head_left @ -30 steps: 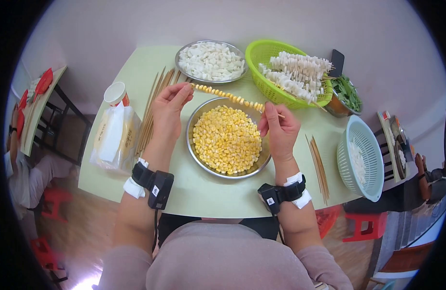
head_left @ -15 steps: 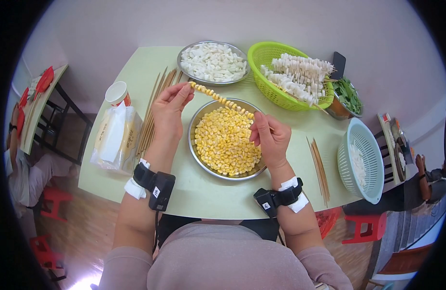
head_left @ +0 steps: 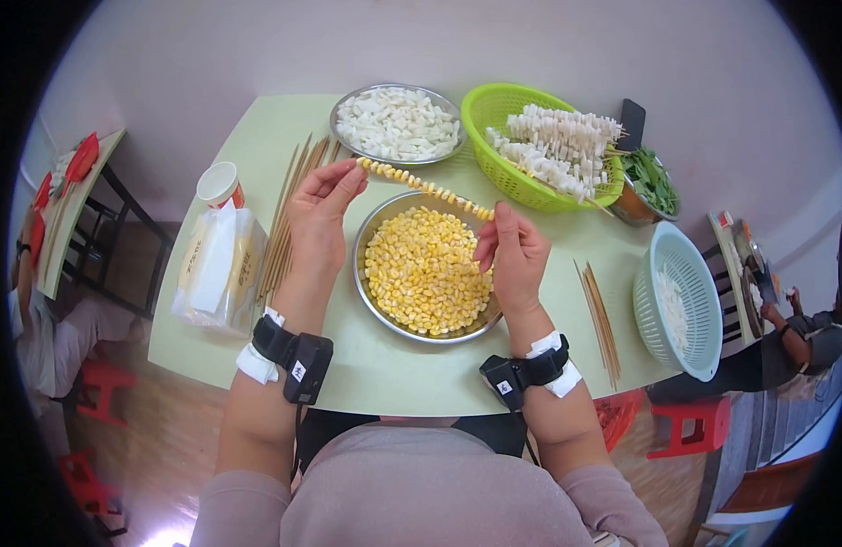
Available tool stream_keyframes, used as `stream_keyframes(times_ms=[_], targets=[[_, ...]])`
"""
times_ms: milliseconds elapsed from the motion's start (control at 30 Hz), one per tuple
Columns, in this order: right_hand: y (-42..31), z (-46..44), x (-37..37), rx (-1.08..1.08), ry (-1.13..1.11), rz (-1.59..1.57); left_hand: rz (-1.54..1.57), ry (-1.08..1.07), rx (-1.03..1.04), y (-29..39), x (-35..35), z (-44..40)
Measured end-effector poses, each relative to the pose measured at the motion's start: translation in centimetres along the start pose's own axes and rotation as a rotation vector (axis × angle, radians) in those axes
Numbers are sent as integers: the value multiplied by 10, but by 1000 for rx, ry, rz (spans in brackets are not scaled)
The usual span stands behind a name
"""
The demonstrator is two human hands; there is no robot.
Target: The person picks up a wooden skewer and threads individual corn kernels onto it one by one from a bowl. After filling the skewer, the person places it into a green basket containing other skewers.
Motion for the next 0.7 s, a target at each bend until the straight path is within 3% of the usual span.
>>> stream_keyframes(times_ms=[467, 600, 667, 700], targets=[[6, -17, -23, 96, 58, -280, 98, -87, -5, 4, 14, 1], [9, -19, -32, 129, 130, -293, -287, -377, -94, -4, 30, 16], [17, -21, -34, 144, 146, -399, -637, -702, 21, -11, 45, 32], [24, -24, -35, 128, 142, -418, -739, -886, -15, -15, 55, 47]])
Point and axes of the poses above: each hand's wrist, its own z-axis away from the middle knuckle, its own x-axis out of the palm, y = z × x, the point moved 7 cm from there along -z, towards the middle knuckle, and after that the axes turned 14 degrees about x, right-handed, at the moved point
